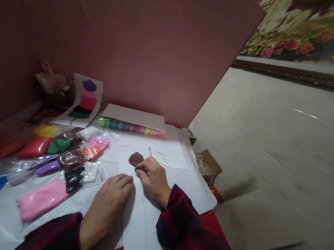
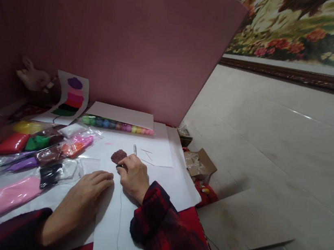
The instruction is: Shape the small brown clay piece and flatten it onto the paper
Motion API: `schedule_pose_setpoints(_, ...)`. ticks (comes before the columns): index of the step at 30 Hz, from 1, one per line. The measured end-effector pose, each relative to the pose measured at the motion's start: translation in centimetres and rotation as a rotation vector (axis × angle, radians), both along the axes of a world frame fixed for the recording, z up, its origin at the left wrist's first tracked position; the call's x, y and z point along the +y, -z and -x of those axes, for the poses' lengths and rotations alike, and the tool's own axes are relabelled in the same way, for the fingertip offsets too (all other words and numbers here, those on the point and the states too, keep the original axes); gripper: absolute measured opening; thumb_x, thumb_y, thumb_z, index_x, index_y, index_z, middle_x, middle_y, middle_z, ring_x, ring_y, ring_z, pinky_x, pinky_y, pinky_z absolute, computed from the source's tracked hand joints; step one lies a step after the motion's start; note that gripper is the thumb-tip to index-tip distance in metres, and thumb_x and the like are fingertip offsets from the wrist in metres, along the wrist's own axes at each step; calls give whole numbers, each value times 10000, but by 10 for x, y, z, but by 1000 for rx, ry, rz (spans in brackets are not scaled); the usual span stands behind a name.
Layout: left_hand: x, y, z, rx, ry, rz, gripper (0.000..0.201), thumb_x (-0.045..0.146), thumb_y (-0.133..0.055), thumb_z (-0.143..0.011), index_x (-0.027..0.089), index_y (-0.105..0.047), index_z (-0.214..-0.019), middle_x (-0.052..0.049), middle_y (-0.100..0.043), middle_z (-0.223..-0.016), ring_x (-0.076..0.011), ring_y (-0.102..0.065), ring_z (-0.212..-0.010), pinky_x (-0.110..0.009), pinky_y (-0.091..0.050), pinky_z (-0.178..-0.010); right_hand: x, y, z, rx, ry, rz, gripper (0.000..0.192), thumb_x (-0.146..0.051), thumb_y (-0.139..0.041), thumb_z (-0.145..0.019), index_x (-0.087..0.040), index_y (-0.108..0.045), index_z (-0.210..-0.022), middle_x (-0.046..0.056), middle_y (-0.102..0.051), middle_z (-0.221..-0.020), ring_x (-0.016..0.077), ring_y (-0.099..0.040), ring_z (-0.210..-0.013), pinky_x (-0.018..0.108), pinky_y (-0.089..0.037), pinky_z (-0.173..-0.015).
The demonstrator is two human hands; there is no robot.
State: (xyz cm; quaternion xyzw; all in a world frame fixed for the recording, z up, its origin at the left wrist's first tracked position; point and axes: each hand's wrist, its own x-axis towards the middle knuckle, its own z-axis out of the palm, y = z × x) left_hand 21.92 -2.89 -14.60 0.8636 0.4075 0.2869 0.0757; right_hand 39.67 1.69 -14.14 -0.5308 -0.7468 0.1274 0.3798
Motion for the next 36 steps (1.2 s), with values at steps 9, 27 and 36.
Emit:
schedule_pose_setpoints(9,0,-2,-1,49,-7,6,270,16,-453,-892,182,-662,-934,-111,-698,-1101,-267,-621,-1039,-429,-509,-896,0,-6,-9,23,-71,-81,313,-55,-562,-888,-186,-723,-1124,61,-668,-977,176,-642,-898,311,-523,-846)
schedule_pose_setpoints(27,-2,-6,-3,-32,-16,-3,295,0,-474,-826,206,-665,-916,-90,-698,-1004,-259,-626,-977,-417,-503,-877,-12,1,-19,-462,-111,-230,379,-44,-571,-868,-265,-717,-1139,55,-591,-946,192,-512,-867,311,-425,-732)
schedule_pose_setpoints(36,1,-2,-2,28,-25,-11,269,18,-479,-886,191,-682,-915,-97,-709,-1071,-263,-637,-1017,-427,-512,-880,-13,3,-16,-467,-104,-242,343,-69,-571,-892,-271,-730,-1119,50,-595,-908,191,-484,-833,312,-416,-706)
